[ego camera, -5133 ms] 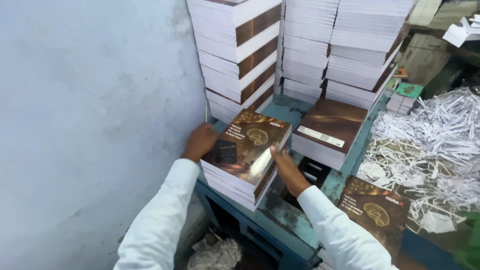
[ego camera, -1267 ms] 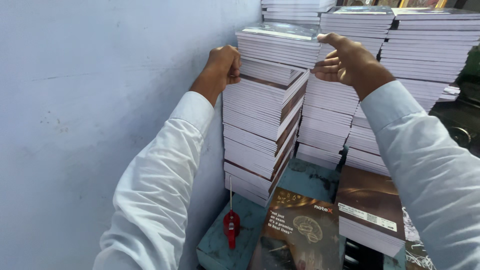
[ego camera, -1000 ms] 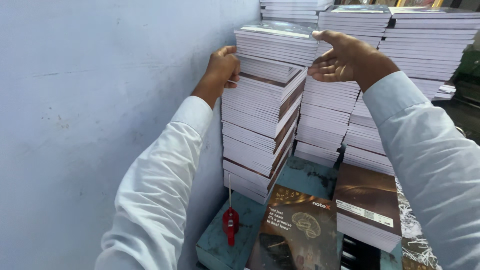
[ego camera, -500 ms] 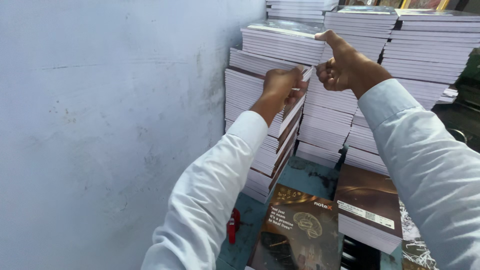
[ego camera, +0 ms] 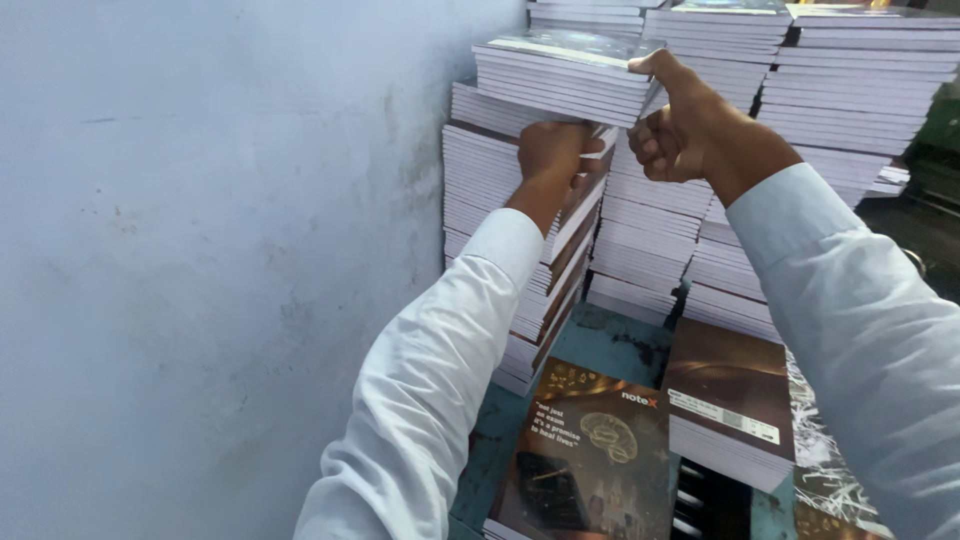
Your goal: The person stacks notebooks on a table, moves a stack to a green stool, and writes on a blank sheet of paper placed on top of the stack.
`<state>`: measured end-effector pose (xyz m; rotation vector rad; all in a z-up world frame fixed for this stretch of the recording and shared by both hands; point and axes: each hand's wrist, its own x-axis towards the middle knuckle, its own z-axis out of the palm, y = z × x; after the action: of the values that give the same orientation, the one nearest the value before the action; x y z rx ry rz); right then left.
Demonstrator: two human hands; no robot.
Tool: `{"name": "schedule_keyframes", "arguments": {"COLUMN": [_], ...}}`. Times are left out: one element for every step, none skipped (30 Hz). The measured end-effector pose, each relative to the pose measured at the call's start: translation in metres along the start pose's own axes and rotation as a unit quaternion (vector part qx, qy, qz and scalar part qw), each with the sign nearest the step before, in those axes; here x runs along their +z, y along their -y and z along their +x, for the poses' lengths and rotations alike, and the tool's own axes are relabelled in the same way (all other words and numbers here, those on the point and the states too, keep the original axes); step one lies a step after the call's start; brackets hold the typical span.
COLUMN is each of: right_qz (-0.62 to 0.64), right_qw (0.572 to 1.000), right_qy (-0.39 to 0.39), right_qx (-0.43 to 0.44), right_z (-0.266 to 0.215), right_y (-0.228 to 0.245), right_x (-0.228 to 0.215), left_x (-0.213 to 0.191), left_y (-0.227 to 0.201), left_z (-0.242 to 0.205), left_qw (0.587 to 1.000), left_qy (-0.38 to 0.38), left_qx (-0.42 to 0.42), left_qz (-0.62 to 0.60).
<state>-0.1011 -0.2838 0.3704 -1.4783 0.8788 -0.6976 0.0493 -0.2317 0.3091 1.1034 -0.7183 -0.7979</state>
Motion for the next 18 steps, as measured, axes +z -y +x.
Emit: {"name": "schedule_keyframes", "arguments": {"right_qz": [0.0, 0.0, 0.0, 0.005, 0.01, 0.014, 0.011, 0.009, 0.008, 0.013, 0.019, 0.024, 0.018, 0.011, 0.005, 0.001, -0.002, -0.006], "right_qw": [1.0, 1.0, 1.0, 0.999, 0.999, 0.998, 0.999, 0.999, 0.999, 0.999, 0.999, 0.999, 0.999, 0.999, 0.998, 0.998, 0.997, 0.996], "right_qy": [0.003, 0.007, 0.011, 0.02, 0.028, 0.037, 0.031, 0.027, 0.023, 0.027, 0.031, 0.035, 0.041, 0.046, 0.052, 0.063, 0.073, 0.082], "right_qx": [0.009, 0.018, 0.027, 0.032, 0.037, 0.042, 0.036, 0.03, 0.024, 0.025, 0.025, 0.025, 0.025, 0.026, 0.028, 0.026, 0.024, 0.021], "right_z": [-0.004, -0.006, -0.009, -0.012, -0.014, -0.017, -0.018, -0.019, -0.019, -0.019, -0.019, -0.018, -0.018, -0.017, -0.017, -0.016, -0.016, -0.016], "right_y": [-0.001, -0.003, -0.004, -0.005, -0.007, -0.008, -0.01, -0.011, -0.012, -0.012, -0.013, -0.013, -0.013, -0.013, -0.013, -0.015, -0.015, -0.016], "right_x": [-0.002, -0.002, -0.003, -0.003, -0.004, -0.005, -0.005, -0.004, -0.004, -0.004, -0.004, -0.005, -0.006, -0.008, -0.009, -0.011, -0.013, -0.016], "left_x": [-0.001, -0.002, -0.002, -0.002, -0.002, -0.001, 0.0, -0.001, -0.001, -0.003, -0.004, -0.005, -0.006, -0.007, -0.007, -0.008, -0.01, -0.011], "left_y": [0.004, 0.009, 0.013, 0.018, 0.022, 0.025, 0.027, 0.027, 0.027, 0.027, 0.026, 0.022, 0.016, 0.009, 0.0, -0.01, -0.018, -0.026], "left_z": [0.003, 0.008, 0.013, 0.019, 0.024, 0.028, 0.03, 0.03, 0.026, 0.02, 0.012, 0.003, -0.006, -0.014, -0.019, -0.023, -0.025, -0.026], "left_qw": [1.0, 1.0, 1.0, 1.0, 0.999, 0.996, 0.989, 0.978, 0.966, 0.95, 0.931, 0.936, 0.941, 0.946, 0.958, 0.968, 0.975, 0.977], "left_qy": [-0.001, -0.003, -0.002, -0.001, -0.001, 0.024, 0.049, 0.074, 0.068, 0.061, 0.054, 0.046, 0.039, 0.03, 0.037, 0.043, 0.05, 0.058], "left_qx": [0.014, 0.029, 0.026, 0.022, 0.019, 0.012, 0.006, 0.0, 0.001, 0.002, 0.003, 0.007, 0.012, 0.015, 0.042, 0.069, 0.095, 0.083], "left_qz": [0.002, 0.004, -0.008, -0.021, -0.034, -0.088, -0.142, -0.195, -0.251, -0.306, -0.36, -0.348, -0.335, -0.323, -0.281, -0.238, -0.194, -0.189]}}
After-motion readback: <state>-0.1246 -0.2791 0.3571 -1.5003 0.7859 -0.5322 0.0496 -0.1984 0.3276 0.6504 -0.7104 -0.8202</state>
